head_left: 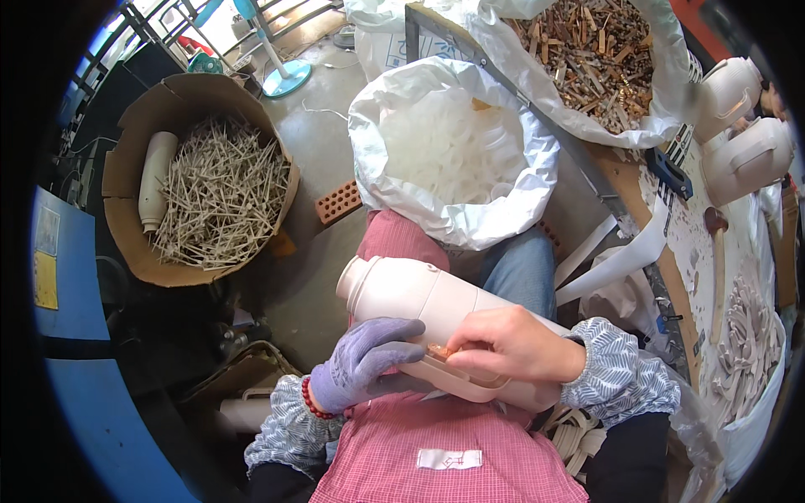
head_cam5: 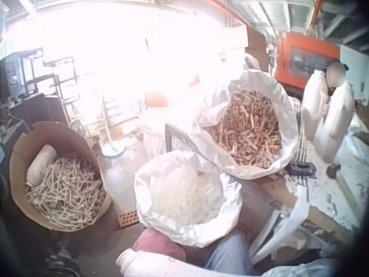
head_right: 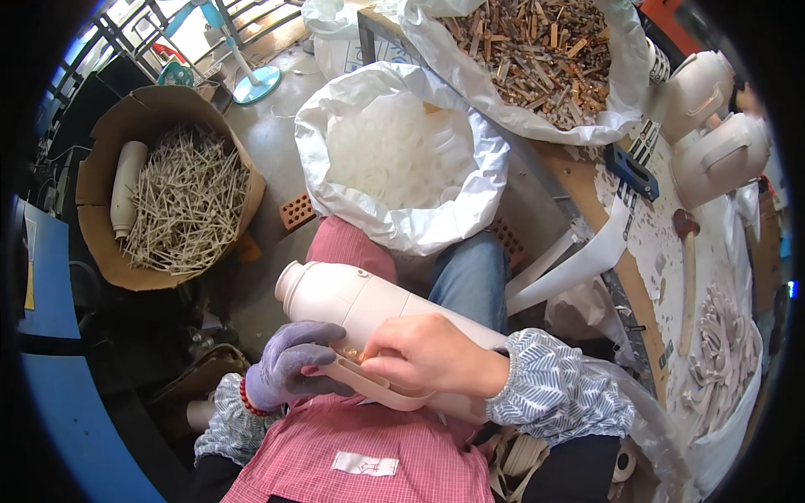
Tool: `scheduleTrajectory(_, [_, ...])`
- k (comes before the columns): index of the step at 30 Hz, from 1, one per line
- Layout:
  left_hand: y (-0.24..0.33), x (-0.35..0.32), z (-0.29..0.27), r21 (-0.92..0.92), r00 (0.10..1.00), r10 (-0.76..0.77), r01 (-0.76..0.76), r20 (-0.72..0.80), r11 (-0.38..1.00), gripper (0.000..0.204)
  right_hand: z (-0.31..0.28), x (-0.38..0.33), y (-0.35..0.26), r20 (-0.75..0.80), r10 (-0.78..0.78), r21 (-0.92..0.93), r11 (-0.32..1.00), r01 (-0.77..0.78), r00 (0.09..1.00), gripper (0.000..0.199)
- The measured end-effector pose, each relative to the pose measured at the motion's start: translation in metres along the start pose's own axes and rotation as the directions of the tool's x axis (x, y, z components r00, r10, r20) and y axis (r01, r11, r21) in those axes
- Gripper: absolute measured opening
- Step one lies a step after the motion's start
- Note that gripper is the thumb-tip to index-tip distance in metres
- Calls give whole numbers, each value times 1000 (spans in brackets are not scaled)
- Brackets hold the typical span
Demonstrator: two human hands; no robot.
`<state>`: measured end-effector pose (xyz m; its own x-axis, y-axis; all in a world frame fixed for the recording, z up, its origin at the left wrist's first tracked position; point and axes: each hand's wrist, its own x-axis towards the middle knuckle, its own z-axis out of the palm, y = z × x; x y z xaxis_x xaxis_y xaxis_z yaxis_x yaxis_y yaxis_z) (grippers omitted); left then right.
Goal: The person sits on the floor and repeatedly assembles white cylindrical containers by inserting a wooden piece into the top opening, then attaching a handle to the side. The person handles the containers one at a time, rotating them to fit parts and placing finished units aside.
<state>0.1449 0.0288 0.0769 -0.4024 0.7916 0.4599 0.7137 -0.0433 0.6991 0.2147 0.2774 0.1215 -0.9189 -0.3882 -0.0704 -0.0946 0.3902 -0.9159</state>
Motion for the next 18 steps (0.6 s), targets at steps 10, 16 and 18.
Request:
scheduleTrajectory(10, [-3, -19, 3, -26, 997, -71, 71, -3, 997, 55, 20, 2, 4, 95, -24, -5, 1000, 25, 995, 20])
scheduleTrajectory(16, [8, 13, -11, 245, 970, 80, -137, 229, 960, 43, 28, -8, 20, 8, -136, -109, 985, 136, 991, 26])
scheduleTrajectory(18, [5, 23, -10, 218, 983, 59, -97, 172, 971, 43, 28, -17, -2, -96, -244, -491, 855, 167, 965, 33])
